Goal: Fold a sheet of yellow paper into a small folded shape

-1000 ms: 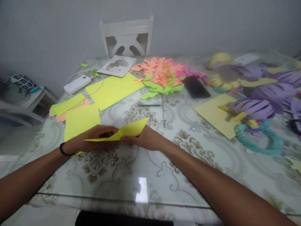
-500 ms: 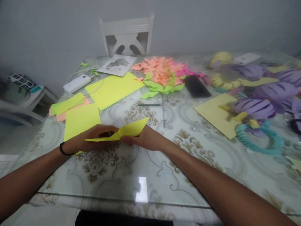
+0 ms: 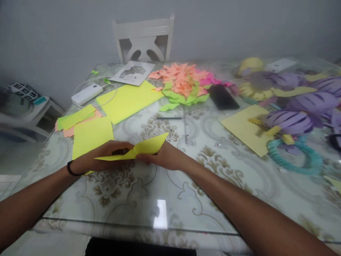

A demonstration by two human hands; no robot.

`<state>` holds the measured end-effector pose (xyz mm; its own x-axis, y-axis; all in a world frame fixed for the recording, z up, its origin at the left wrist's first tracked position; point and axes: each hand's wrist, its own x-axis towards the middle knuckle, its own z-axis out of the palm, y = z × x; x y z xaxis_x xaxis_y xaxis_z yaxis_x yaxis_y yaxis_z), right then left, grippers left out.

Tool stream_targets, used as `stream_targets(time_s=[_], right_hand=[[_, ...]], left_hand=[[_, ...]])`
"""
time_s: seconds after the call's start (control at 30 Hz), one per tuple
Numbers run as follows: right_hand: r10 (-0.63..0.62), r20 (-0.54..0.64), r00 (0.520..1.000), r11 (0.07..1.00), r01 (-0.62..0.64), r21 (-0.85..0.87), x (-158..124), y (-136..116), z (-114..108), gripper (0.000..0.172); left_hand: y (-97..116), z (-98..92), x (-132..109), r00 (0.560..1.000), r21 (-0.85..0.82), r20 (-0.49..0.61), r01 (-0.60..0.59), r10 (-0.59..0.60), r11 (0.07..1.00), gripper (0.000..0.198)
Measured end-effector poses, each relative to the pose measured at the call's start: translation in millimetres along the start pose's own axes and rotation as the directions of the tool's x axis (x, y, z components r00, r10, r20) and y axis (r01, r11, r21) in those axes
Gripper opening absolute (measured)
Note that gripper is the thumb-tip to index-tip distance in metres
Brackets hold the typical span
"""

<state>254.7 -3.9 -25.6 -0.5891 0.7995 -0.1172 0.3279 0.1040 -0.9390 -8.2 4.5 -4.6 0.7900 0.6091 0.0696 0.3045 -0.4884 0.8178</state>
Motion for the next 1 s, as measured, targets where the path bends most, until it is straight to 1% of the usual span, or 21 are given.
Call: stream_targets(time_s=[0.1,0.2,0.47,0.8,1.0], right_hand=[[-0.016,0.003,1.0,1.0,0.016,-0.02,-0.1,0.0,0.2,0.027],[-0.004,0.004,1.0,1.0,0.004,-0.016,-0.2,0.6,0.0,0.029],[-0.005,0.007,1.0,1.0,0.006,-0.021,0.2,0.0,0.0,0.029],[-0.018,0.003,1.0,0.999,0.018,-0.048,-0.3,-1.3,-0.3,0.029],[-0.022,-0.005,1.0,0.998,0.021,-0.055,-0.1,-1.8,0.1,0.027]], left_hand=[[-1.0,-0.6,-0.6,1.0,0.0,0.016,-0.002,0.002,1.0,0.042],[-1.9,-0.8,-1.0,1.0,0.0,0.022,-0.012,0.012,1.0,0.043],[-0.4,-0.3,-0.2,1.0,0.006,0.015,-0.013,0.013,1.0,0.038],[-5.8,-1.5,-2.3,0.999,0.0,0.021,-0.044,0.044,0.999,0.047],[-6.4,-0.4,-0.5,0.999,-0.009,0.021,-0.037,0.037,0.999,0.044]])
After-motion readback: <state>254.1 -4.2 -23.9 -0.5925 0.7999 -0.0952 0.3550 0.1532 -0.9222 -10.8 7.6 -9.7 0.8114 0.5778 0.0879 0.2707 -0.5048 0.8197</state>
